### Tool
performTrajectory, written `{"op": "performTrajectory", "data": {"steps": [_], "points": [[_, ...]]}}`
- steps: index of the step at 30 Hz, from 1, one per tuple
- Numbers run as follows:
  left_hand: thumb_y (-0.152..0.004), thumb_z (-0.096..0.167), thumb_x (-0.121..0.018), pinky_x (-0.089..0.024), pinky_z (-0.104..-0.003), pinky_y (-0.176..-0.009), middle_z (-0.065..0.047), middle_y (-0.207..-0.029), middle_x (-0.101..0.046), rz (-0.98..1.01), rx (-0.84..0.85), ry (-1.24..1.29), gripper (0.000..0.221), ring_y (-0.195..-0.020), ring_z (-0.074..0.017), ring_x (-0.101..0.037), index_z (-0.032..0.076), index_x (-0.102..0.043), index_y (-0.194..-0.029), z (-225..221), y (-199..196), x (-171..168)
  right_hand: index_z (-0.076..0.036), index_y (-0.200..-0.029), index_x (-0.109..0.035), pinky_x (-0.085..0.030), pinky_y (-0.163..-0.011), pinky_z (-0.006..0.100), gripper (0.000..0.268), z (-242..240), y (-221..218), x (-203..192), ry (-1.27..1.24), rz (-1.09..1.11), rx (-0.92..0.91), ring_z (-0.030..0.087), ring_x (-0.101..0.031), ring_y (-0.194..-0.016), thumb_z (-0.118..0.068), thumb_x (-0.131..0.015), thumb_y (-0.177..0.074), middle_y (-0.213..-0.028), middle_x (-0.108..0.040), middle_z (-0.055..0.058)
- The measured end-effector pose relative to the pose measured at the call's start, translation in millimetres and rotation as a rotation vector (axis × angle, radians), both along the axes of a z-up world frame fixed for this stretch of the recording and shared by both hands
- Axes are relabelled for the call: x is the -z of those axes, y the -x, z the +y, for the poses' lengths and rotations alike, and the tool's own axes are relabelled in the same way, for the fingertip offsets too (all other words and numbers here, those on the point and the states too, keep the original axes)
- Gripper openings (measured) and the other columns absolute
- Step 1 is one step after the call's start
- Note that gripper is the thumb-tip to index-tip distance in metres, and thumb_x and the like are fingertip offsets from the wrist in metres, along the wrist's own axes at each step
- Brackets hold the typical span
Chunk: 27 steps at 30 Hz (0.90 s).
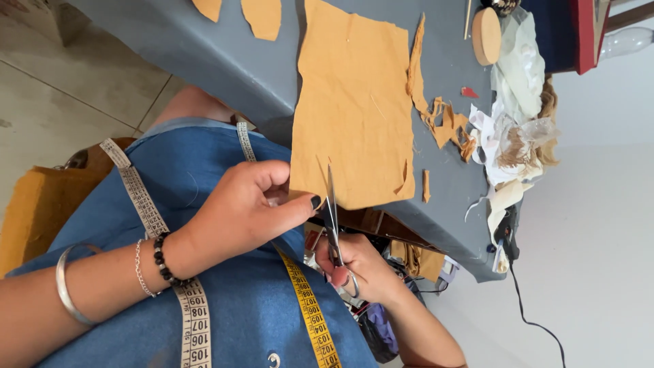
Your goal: Cutting leaf shapes from fabric and assembling them using a hot glue gun
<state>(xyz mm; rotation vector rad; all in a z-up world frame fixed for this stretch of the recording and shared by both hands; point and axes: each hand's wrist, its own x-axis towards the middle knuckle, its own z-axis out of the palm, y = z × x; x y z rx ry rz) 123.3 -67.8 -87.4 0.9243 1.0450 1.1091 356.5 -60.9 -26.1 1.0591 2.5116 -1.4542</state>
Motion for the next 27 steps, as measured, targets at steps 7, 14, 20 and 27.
{"op": "performTrajectory", "data": {"steps": [7, 14, 20, 27], "points": [[-0.085, 0.017, -0.077, -0.02, -0.029, -0.051, 0.009, -0.062, -0.026, -0.028, 0.011, 0.02, 0.055, -0.061, -0.0048, -0.024, 0.017, -0.026, -0.064, -2.3, 6.6, 2.4, -0.016, -0.077, -0.046, -0.041, -0.061, 0.03, 0.077, 9.8, 12.0, -4.0, -0.004, 0.006, -0.051, 0.017, -0.049, -0.065, -0.082, -0.015, -0.098, -0.072, -0.049, -0.002], [-0.083, 0.022, -0.076, -0.021, -0.031, -0.052, 0.007, -0.06, -0.025, 0.05, 0.035, 0.027, 0.053, -0.06, -0.0069, -0.023, 0.016, -0.027, -0.063, -0.7, 12.0, 4.3, -0.015, -0.077, -0.049, -0.039, -0.057, 0.029, 0.074, 5.1, 6.1, 2.0, 0.056, 0.003, -0.012, 0.014, -0.048, -0.06, -0.08, -0.022, -0.099, -0.071, -0.05, -0.003], [-0.085, 0.021, -0.077, -0.021, -0.031, -0.051, 0.007, -0.06, -0.024, 0.049, 0.015, 0.02, 0.057, -0.059, -0.0069, -0.023, 0.017, -0.024, -0.065, -2.0, 12.6, 7.3, -0.016, -0.075, -0.049, -0.038, -0.056, 0.029, 0.074, 3.1, 2.2, 6.3, 0.059, -0.014, 0.003, 0.014, -0.045, -0.059, -0.081, -0.023, -0.099, -0.069, -0.047, -0.004], [-0.091, 0.032, -0.079, -0.023, -0.028, -0.051, 0.009, -0.056, -0.029, -0.003, -0.011, 0.0, 0.048, -0.056, -0.0056, -0.025, 0.016, -0.042, -0.065, -4.3, 20.5, 4.9, -0.013, -0.077, -0.048, -0.039, -0.056, 0.031, 0.071, 4.8, 3.7, 6.8, 0.083, 0.048, -0.016, 0.016, -0.047, -0.059, -0.076, -0.027, -0.101, -0.07, -0.048, -0.002]]}}
